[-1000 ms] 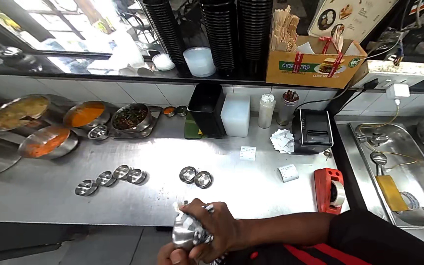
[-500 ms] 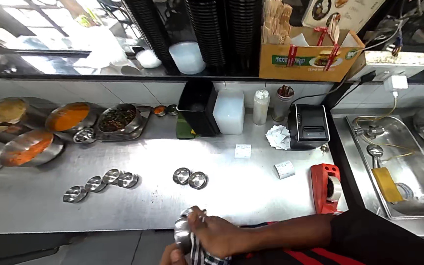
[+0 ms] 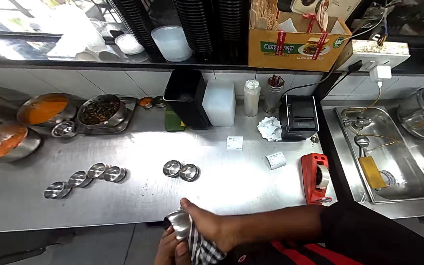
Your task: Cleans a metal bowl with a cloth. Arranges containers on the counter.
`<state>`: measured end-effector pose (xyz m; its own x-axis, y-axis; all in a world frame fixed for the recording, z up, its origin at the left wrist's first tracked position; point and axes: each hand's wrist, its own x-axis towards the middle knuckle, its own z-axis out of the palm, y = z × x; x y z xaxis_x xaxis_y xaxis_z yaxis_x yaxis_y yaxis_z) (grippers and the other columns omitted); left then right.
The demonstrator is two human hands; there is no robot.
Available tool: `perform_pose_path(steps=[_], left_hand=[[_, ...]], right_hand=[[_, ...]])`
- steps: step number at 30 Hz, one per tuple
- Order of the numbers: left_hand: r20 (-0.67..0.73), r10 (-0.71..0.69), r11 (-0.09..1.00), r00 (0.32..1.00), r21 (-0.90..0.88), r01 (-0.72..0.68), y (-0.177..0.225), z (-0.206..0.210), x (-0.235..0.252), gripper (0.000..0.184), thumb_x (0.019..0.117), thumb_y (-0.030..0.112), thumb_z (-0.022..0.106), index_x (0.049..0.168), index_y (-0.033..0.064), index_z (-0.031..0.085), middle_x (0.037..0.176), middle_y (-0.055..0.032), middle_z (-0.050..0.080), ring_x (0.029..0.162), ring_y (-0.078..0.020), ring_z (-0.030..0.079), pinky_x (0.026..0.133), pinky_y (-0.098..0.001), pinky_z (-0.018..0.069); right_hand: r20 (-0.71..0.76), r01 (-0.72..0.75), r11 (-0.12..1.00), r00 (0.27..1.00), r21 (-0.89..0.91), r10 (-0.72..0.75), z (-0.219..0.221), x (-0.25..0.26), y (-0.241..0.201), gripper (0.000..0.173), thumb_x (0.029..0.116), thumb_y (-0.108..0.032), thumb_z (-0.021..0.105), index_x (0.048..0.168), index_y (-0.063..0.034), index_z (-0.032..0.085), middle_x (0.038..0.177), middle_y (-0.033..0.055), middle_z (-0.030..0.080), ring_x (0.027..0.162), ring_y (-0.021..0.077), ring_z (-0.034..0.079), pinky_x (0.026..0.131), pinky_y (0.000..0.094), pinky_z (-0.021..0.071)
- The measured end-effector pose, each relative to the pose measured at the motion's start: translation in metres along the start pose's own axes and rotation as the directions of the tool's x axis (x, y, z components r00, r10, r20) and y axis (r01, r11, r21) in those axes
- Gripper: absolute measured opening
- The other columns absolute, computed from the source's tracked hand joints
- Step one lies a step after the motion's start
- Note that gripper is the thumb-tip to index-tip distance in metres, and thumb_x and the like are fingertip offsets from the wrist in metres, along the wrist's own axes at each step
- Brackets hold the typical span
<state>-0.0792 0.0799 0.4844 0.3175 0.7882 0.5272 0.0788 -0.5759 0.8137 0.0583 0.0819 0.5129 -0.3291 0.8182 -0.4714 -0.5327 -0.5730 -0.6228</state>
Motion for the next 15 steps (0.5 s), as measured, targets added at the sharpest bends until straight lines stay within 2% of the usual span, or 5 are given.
perform_pose_path(steps=[2,5,11,13,15], left_hand=[[0.099,0.018,1.000,0.995,0.007,-0.019,-0.005,-0.010,-0.005,0.025,0.1073,0.027,0.050,0.099,0.0113,0.068,0.108,0.0033,0.071,0.118,-0.0109,0.062,0.118,-0.0425,0.0376],[0.098,-0.102,0.970,0.990,-0.212,0.120,0.005,-0.020,-0.004,0.026,0.1034,0.024,0.057,0.118,0.0047,0.067,0.117,0.0002,0.070,0.112,-0.0127,0.064,0.104,-0.0356,0.0503],[-0.133,-0.408,0.814,0.903,-0.501,0.294,0.049,-0.001,0.014,0.029,0.1103,0.017,0.037,0.117,0.0008,0.060,0.108,-0.0014,0.069,0.100,-0.0100,0.067,0.090,-0.0280,0.0563],[-0.162,-0.315,0.884,0.935,-0.408,0.227,0.054,0.008,0.015,0.026,0.1086,0.018,0.042,0.112,0.0032,0.063,0.116,0.0005,0.066,0.109,-0.0101,0.063,0.096,-0.0278,0.0529],[-0.175,-0.181,0.945,0.968,-0.303,0.122,0.049,0.016,0.012,0.025,0.1080,0.023,0.047,0.108,0.0073,0.066,0.120,0.0020,0.064,0.113,-0.0100,0.061,0.098,-0.0274,0.0517]], right_hand=[[0.040,-0.180,0.976,0.984,0.120,0.176,-0.005,0.002,-0.002,0.081,0.0983,-0.078,0.014,0.114,-0.0136,0.059,0.097,0.0061,0.063,0.089,0.0172,0.065,0.077,0.0422,0.0560],[0.022,0.087,0.976,0.996,-0.198,-0.085,-0.008,-0.004,0.008,0.080,0.1045,-0.068,0.009,0.133,-0.0104,0.057,0.116,0.0128,0.066,0.109,0.0206,0.065,0.095,0.0446,0.0545],[0.293,0.595,0.143,0.574,-0.791,-0.764,-0.009,0.001,0.038,0.089,0.0984,-0.076,0.028,0.151,-0.0056,0.044,0.111,0.0141,0.070,0.090,0.0248,0.072,0.066,0.0467,0.0593],[0.272,0.637,0.114,0.475,-0.763,-0.837,-0.011,0.005,0.041,0.091,0.0982,-0.077,0.023,0.144,-0.0023,0.050,0.096,0.0128,0.072,0.081,0.0225,0.072,0.060,0.0442,0.0579],[0.156,0.614,0.328,0.601,-0.718,-0.784,-0.007,-0.002,0.037,0.076,0.1057,-0.063,0.020,0.139,-0.0027,0.052,0.094,0.0138,0.072,0.087,0.0242,0.073,0.070,0.0475,0.0590]])
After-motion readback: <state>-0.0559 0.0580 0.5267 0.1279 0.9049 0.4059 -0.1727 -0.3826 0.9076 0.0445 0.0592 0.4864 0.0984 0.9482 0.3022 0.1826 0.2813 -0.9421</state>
